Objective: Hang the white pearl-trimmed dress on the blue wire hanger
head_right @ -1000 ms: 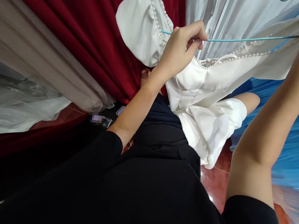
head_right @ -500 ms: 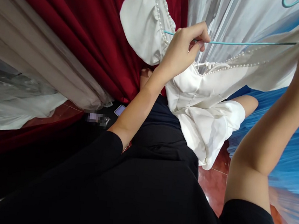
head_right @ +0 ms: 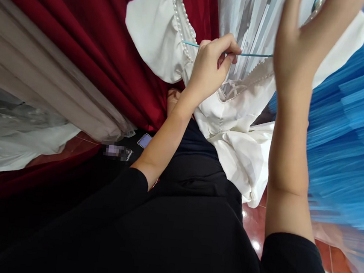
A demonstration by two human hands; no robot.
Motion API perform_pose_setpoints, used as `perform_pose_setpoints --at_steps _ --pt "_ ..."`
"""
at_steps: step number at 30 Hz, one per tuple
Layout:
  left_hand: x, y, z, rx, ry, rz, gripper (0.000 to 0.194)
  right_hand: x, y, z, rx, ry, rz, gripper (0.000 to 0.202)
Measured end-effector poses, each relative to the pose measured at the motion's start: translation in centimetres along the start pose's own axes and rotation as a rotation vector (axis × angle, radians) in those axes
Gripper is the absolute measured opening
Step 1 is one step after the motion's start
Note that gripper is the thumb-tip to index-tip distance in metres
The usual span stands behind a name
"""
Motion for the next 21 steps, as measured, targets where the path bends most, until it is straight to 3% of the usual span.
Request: perform_pose_setpoints --at_steps 2,3,6,8,10,14,16,19,21 --pt "0.1 -0.1 -0.3 -0.026 -0.012 -0.006 0.033 1.7 -3.6 2.1 0.226 0.217 0.178 0.019" --pt "0.1 -0.3 -0.4 -0.050 -0.020 0.008 0.031 2.6 -5.4 2.0 0.305 0.254 0.260 0.018" --pt "0.3 -1.4 -0.9 -0.085 -0.060 0.144 0.024 4.2 -7.9 0.0 0.474 0.211 0.260 0.024" --pt "0.6 -1.4 -1.1 -0.083 -0.106 0.187 0.023 4.7 -8.1 -1.0 0.467 0.174 0.208 0.025" --pt "1.0 0.5 -1.0 -0.118 -0.127 0.051 0.023 4.9 -7.9 -1.2 0.410 0.141 0.167 0.026" --pt "2.8 7.1 1.0 -0.238 -0.081 -0.459 0.027 5.2 -8.4 -0.2 0.386 0.103 0.226 0.030" --pt "2.6 8.5 2.9 -0.246 -0.052 -0.500 0.029 5.3 -8.6 0.0 0.399 0.093 0.263 0.030" --pt "0.7 8.8 6.2 -0.179 -0.075 -0.385 0.018 5.2 -8.2 -0.7 0.458 0.038 0.286 0.025" --pt "0.0 10.0 8.2 -0.121 -0.145 -0.411 0.015 5.0 -7.9 -1.3 0.484 0.001 0.295 0.026"
Point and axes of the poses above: each hand's wrist, its own x-axis away from the middle knuckle, its own y-axis out of the back of the hand, z = x × y, the point moved 9 cm from there along -x, towards the middle knuckle, and after that the axes turned 14 degrees about z, right-handed, at the moved point
